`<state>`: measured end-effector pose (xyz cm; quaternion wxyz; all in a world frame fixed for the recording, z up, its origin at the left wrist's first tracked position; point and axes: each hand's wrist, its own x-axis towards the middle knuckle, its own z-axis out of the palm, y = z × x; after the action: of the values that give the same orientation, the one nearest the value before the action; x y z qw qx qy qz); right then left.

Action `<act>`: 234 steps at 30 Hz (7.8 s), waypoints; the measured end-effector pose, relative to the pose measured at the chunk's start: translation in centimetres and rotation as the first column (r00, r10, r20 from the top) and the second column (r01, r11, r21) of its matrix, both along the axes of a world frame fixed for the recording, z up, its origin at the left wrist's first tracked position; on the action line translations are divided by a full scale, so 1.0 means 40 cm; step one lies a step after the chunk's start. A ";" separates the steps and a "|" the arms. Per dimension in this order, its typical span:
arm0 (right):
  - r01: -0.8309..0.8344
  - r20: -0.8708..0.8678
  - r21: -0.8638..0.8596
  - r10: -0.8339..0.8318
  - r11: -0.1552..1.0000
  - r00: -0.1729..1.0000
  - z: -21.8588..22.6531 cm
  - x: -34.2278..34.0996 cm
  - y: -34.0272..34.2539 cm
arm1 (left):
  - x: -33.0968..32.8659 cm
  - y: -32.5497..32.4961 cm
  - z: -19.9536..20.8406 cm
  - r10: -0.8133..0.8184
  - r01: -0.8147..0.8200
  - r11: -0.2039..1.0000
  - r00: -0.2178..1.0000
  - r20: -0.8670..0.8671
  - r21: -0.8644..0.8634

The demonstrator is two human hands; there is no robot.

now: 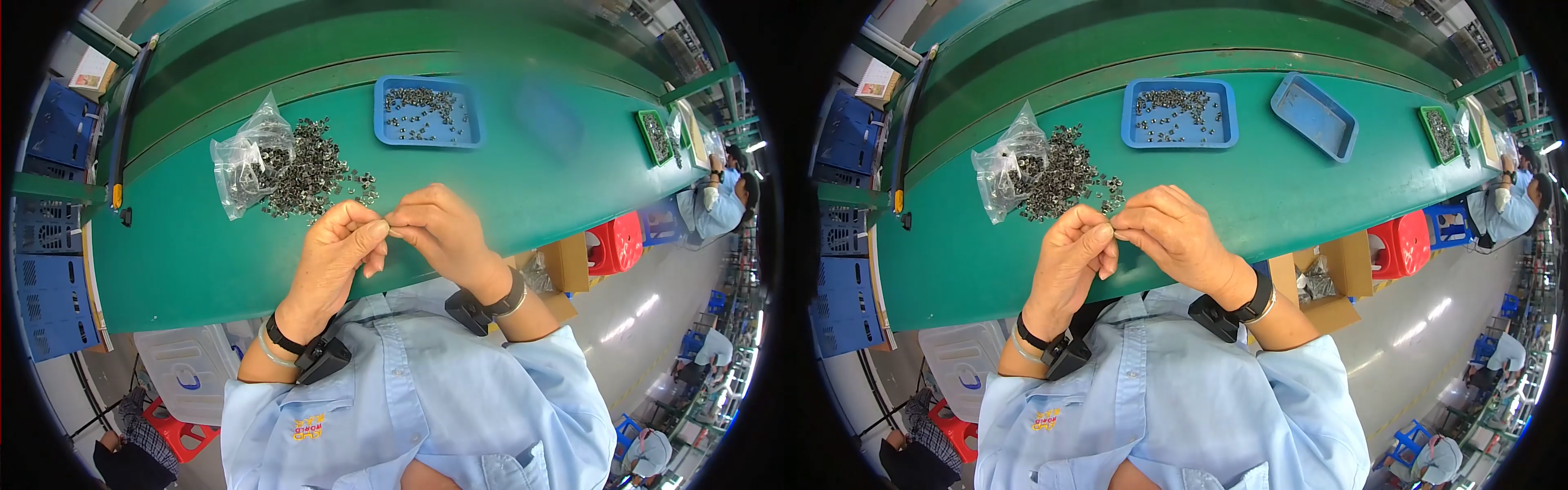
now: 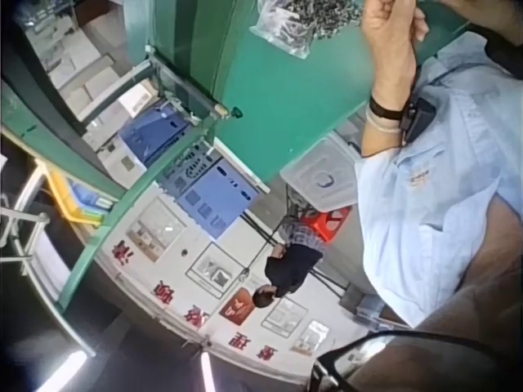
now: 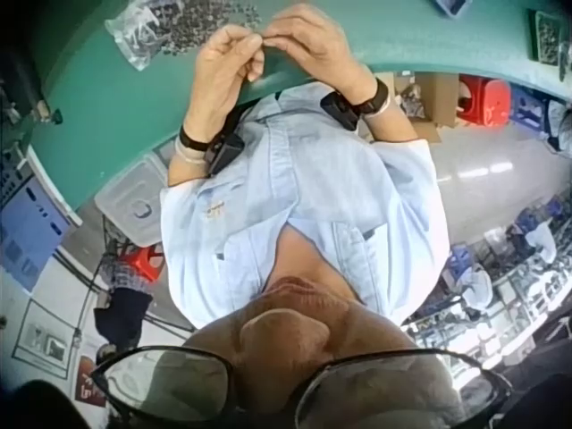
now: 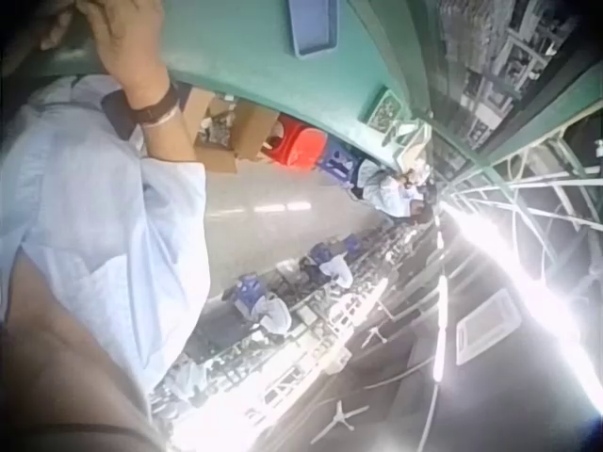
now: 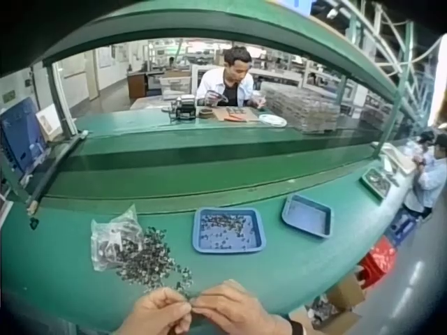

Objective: The person picks up small metal components from a pile, fits them together by hand, and places the assembled units into a blue tray.

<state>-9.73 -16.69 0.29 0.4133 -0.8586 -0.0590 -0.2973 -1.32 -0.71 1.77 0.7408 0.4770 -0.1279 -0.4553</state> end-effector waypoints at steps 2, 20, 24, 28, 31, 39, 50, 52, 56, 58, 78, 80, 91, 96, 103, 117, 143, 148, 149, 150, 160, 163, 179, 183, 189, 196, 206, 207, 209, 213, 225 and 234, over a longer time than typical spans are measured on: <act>-0.002 0.016 0.041 0.002 0.999 1.000 -0.002 -0.002 0.002 | -0.002 0.000 0.010 0.001 -0.001 1.000 1.000 -0.025 -0.021; 0.010 0.020 0.102 -0.012 0.995 1.000 -0.026 -0.005 0.015 | -0.002 -0.007 -0.013 -0.022 0.017 0.998 0.997 -0.072 -0.058; -0.015 0.001 0.280 0.015 0.960 1.000 -0.010 -0.003 0.013 | -0.008 -0.014 0.009 -0.019 -0.005 0.990 0.985 -0.172 -0.138; -0.057 -0.012 0.416 0.068 0.908 0.998 -0.006 -0.002 0.014 | -0.012 -0.013 -0.013 -0.057 0.012 0.976 0.978 -0.201 -0.219; -0.092 -0.002 0.382 0.100 0.920 0.995 -0.003 -0.002 0.010 | -0.012 -0.013 -0.021 -0.056 0.002 0.971 0.974 -0.221 -0.238; -0.152 0.032 0.317 0.150 0.936 0.988 0.002 -0.006 0.008 | -0.003 -0.008 -0.027 -0.107 0.034 0.961 0.961 -0.256 -0.276; -0.116 -0.029 0.328 0.133 0.937 0.991 -0.001 -0.006 0.011 | 0.013 -0.001 -0.016 -0.141 0.101 0.976 0.969 -0.202 -0.195; -0.100 -0.044 0.334 0.121 0.937 0.992 -0.003 -0.005 0.011 | 0.011 -0.002 -0.012 -0.121 0.084 0.980 0.971 -0.205 -0.181; -0.078 -0.071 0.445 0.122 0.892 0.990 -0.009 -0.003 0.015 | 0.007 -0.003 -0.010 -0.104 0.055 0.977 0.966 -0.238 -0.204; -0.051 -0.087 0.543 0.117 0.838 0.989 -0.012 -0.008 0.022 | 0.004 -0.004 -0.011 -0.098 0.050 0.978 0.967 -0.236 -0.202; 0.010 -0.089 0.347 0.022 0.938 0.996 0.000 0.037 -0.023 | 0.031 -0.006 -0.007 -0.010 -0.013 0.990 0.986 -0.166 -0.137; 0.044 -0.086 0.291 -0.019 0.956 0.996 0.014 0.073 -0.066 | 0.051 0.016 0.001 0.117 -0.141 0.981 0.979 -0.167 -0.137; -0.031 -0.162 -0.350 -0.028 0.936 0.986 -0.020 0.081 -0.072 | 0.073 0.111 -0.064 0.232 -0.252 0.965 0.947 -0.222 -0.069; -0.210 -0.351 -0.359 0.077 0.909 0.933 -0.039 0.086 -0.020 | 0.058 0.099 -0.069 0.158 -0.166 0.985 0.975 -0.159 -0.038; -0.178 -0.348 -0.006 0.165 0.984 0.923 -0.018 0.067 -0.018 | 0.033 0.066 -0.047 0.078 -0.071 0.993 0.994 -0.071 0.095; 0.036 -0.114 0.017 -0.034 0.999 0.993 0.003 -0.004 0.027 | -0.001 0.014 -0.050 -0.058 0.026 0.992 0.962 -0.269 -0.121; 0.069 0.005 0.120 -0.070 0.990 0.998 -0.008 -0.005 0.048 | -0.021 0.000 -0.056 0.003 -0.078 0.971 0.949 -0.316 -0.226; 0.083 -0.030 0.059 -0.081 0.995 0.996 0.001 -0.002 0.040 | -0.012 -0.002 -0.038 0.057 -0.083 0.991 0.973 -0.222 -0.109; 0.091 -0.046 0.028 -0.089 0.995 0.995 0.007 -0.003 0.039 | -0.011 -0.001 -0.033 0.056 -0.082 0.991 0.974 -0.220 -0.109; 0.098 -0.061 -0.002 -0.098 0.995 0.993 0.010 -0.004 0.038 | -0.010 -0.001 -0.027 0.064 -0.079 0.994 0.983 -0.172 -0.081; 0.044 -0.016 0.190 -0.042 0.981 0.999 0.006 -0.003 0.039 | -0.011 0.005 -0.019 -0.079 -0.023 0.962 0.930 -0.358 -0.271; 0.029 0.020 0.210 -0.034 0.977 0.999 0.007 -0.001 0.043 | -0.016 0.006 -0.037 -0.092 -0.039 0.951 0.911 -0.403 -0.306; 0.013 0.045 0.089 -0.017 0.996 0.999 -0.006 0.005 0.028 | 0.005 0.009 -0.018 -0.078 0.039 0.984 0.971 -0.226 -0.173; 0.007 0.055 0.095 -0.012 0.995 0.998 -0.008 0.008 0.024 | -0.008 0.003 -0.010 -0.053 -0.001 0.982 0.958 -0.282 -0.187; 0.001 0.035 0.203 -0.009 0.979 0.999 -0.010 0.007 0.025 | -0.010 0.001 -0.020 -0.081 -0.012 0.965 0.937 -0.340 -0.262; 0.020 0.097 0.219 -0.042 0.975 0.994 -0.028 0.012 0.031 | -0.020 -0.001 -0.028 -0.052 -0.023 0.974 0.946 -0.321 -0.224; 0.048 0.166 0.063 -0.058 0.997 0.984 -0.044 0.023 0.026 | -0.005 0.001 -0.033 -0.017 -0.026 0.986 0.968 -0.249 -0.167; 0.048 0.167 0.062 -0.057 0.997 0.984 -0.043 0.025 0.027 | -0.007 0.001 -0.031 0.009 -0.044 0.989 0.969 -0.246 -0.141; 0.100 0.155 -0.018 -0.096 0.995 0.983 -0.041 0.030 0.029 | -0.005 0.002 -0.030 0.036 -0.065 0.991 0.970 -0.242 -0.114; 0.127 0.130 -0.096 -0.114 0.987 0.985 -0.032 0.031 0.036 | 0.003 0.007 -0.033 0.074 -0.091 0.994 0.968 -0.241 -0.061; 0.104 0.059 0.003 -0.104 0.995 0.993 -0.012 0.033 0.053 | 0.018 0.025 -0.048 0.037 -0.060 0.989 0.986 -0.165 -0.137; 0.083 0.020 0.052 -0.084 0.995 0.996 -0.024 0.034 0.050 | 0.010 0.022 -0.042 0.045 -0.074 0.989 0.974 -0.220 -0.125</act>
<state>-8.38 -14.68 -0.65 0.4218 -0.8461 -0.0197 -0.3252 -0.93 0.16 0.09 0.7938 0.3780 -0.0620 -0.4724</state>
